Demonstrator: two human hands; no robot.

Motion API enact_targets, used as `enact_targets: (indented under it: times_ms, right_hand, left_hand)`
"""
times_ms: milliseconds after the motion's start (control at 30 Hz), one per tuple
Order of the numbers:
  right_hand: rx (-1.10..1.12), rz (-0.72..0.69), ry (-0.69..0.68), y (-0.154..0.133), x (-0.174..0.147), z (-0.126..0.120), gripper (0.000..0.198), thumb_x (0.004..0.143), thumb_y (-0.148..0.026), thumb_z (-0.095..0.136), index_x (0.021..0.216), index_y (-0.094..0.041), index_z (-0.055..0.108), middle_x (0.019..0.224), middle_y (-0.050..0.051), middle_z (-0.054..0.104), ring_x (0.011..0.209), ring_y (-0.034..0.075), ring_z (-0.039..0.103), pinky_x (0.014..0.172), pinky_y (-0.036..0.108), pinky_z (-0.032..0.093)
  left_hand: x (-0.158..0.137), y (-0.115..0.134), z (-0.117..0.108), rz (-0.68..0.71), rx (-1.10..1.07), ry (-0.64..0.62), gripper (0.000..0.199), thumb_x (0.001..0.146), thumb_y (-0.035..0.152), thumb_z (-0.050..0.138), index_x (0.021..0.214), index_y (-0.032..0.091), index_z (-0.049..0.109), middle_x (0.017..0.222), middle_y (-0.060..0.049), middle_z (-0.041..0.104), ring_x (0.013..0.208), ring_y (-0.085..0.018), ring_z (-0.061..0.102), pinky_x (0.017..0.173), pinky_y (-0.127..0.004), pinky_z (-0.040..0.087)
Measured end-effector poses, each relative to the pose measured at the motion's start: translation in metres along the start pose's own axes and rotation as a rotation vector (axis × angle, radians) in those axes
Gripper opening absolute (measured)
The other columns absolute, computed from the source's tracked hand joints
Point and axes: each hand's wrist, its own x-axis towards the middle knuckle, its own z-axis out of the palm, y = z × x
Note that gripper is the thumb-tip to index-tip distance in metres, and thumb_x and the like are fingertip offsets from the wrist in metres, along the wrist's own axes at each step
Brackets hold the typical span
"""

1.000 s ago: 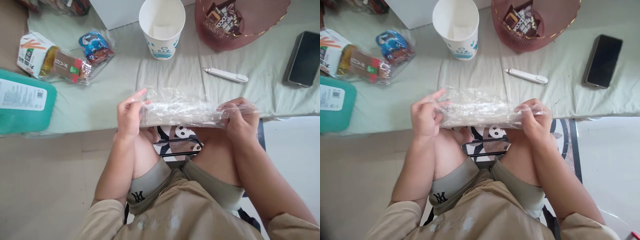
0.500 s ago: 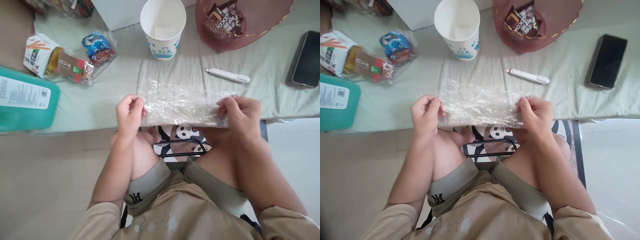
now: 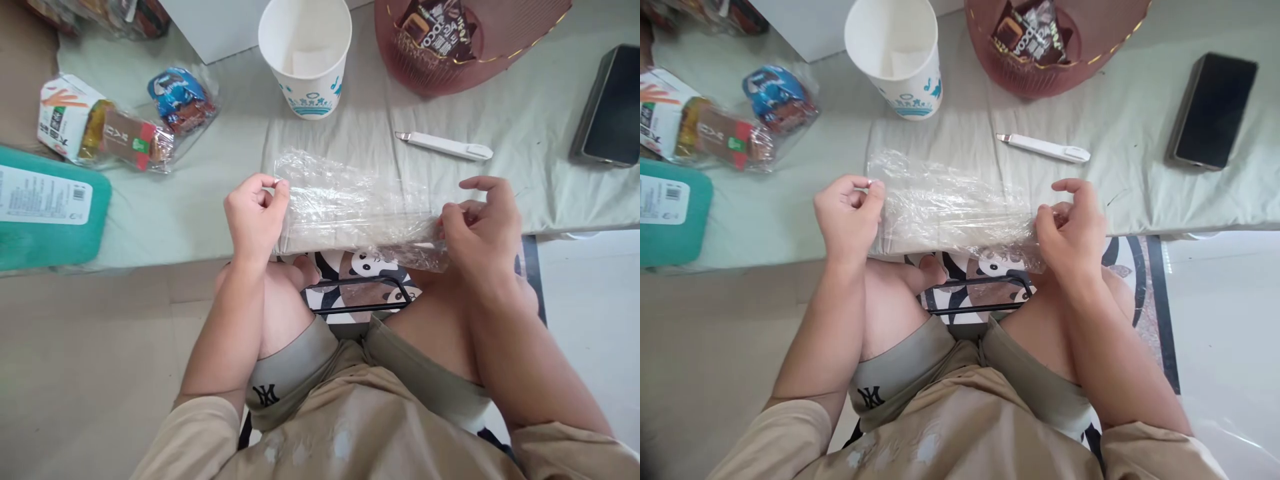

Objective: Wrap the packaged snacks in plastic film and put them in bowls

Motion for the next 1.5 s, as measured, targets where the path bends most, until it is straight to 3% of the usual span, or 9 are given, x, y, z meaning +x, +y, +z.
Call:
enact_targets:
  times_ms: [233,333,467,600,867,1000,1200,1367,1500]
  right_hand:
    - [-0.156,-0.064,0.006,0.009,0.005,-0.001,0.035,0.077,-0.028,0.06,0.112,-0.025,0.061,0.064,-0.004,0.061,0.062,0.02,0.058,0.074,0.04,0.046]
    - [-0.228,-0.185,0.069,0.016,0.007,0.0,0.037,0.075,-0.028,0.06,0.112,-0.025,0.061,0.081,0.001,0.065,0.073,0.022,0.06,0.078,0.042,0.048]
    - [-0.334,-0.326,0.182,0.029,0.012,0.002,0.04,0.075,-0.029,0.065,0.115,-0.027,0.063,0.109,0.009,0.065,0.096,0.028,0.063,0.086,0.047,0.052]
    - [-0.374,-0.333,0.135,0.035,0.018,0.007,0.041,0.077,-0.031,0.066,0.118,-0.028,0.063,0.112,0.011,0.064,0.107,0.032,0.061,0.099,0.055,0.05]
    - [-0.37,-0.288,0.06,0.005,0.018,-0.013,0.05,0.074,-0.032,0.072,0.123,-0.025,0.064,0.128,0.018,0.061,0.126,0.044,0.055,0.109,0.068,0.041]
    - [-0.21,-0.432,-0.099,-0.027,0.033,-0.011,0.038,0.078,-0.027,0.073,0.115,-0.032,0.065,0.122,0.012,0.068,0.122,0.038,0.062,0.11,0.058,0.047]
    - [0.041,-0.474,-0.448,-0.043,0.064,0.042,0.061,0.066,-0.034,0.089,0.122,-0.027,0.066,0.119,0.008,0.075,0.11,0.032,0.07,0.103,0.054,0.056]
    - [0.115,-0.449,-0.591,-0.05,0.063,0.056,0.073,0.062,-0.034,0.092,0.129,-0.027,0.063,0.108,0.005,0.078,0.094,0.026,0.073,0.09,0.047,0.062]
    - [0.115,-0.471,-0.667,-0.061,0.064,0.053,0.04,0.067,-0.026,0.084,0.104,-0.024,0.068,0.082,-0.001,0.071,0.077,0.019,0.067,0.075,0.036,0.056]
  left_hand:
    - [0.014,0.002,0.01,-0.008,-0.059,-0.033,0.01,0.088,0.022,0.074,0.08,0.025,0.068,0.048,0.009,0.048,0.042,-0.009,0.039,0.047,-0.027,0.033]
    - [0.023,-0.001,0.014,0.007,-0.061,-0.056,0.013,0.083,0.02,0.079,0.081,0.026,0.067,0.052,0.009,0.05,0.046,-0.011,0.044,0.053,-0.028,0.039]
    - [0.038,-0.008,0.019,0.085,-0.036,-0.007,0.032,0.069,0.011,0.088,0.084,0.026,0.064,0.073,0.003,0.059,0.078,-0.019,0.064,0.075,-0.03,0.053]
    - [0.046,-0.002,0.027,0.048,0.053,-0.058,0.041,0.064,0.014,0.094,0.086,0.025,0.062,0.094,-0.006,0.064,0.114,-0.03,0.064,0.095,-0.037,0.054]
    - [0.06,0.031,0.032,-0.005,-0.271,-0.414,0.055,0.07,-0.008,0.078,0.112,0.025,0.064,0.067,0.008,0.059,0.065,-0.012,0.062,0.07,-0.026,0.054]
    - [0.065,0.037,0.029,-0.07,-0.342,-0.506,0.055,0.074,-0.012,0.075,0.117,0.02,0.062,0.074,0.008,0.058,0.064,-0.009,0.066,0.069,-0.023,0.056]
    - [0.068,0.029,0.033,-0.177,-0.365,-0.526,0.054,0.064,-0.009,0.082,0.106,0.021,0.068,0.086,0.002,0.065,0.073,-0.014,0.073,0.064,-0.023,0.06]
    - [0.07,0.031,0.029,-0.107,-0.444,-0.583,0.056,0.053,0.002,0.089,0.101,0.024,0.07,0.095,-0.002,0.07,0.091,-0.022,0.076,0.067,-0.028,0.063]
    - [0.073,0.039,0.022,-0.109,-0.644,-0.715,0.072,0.049,0.013,0.092,0.114,0.029,0.067,0.109,-0.002,0.072,0.097,-0.023,0.077,0.074,-0.032,0.065]
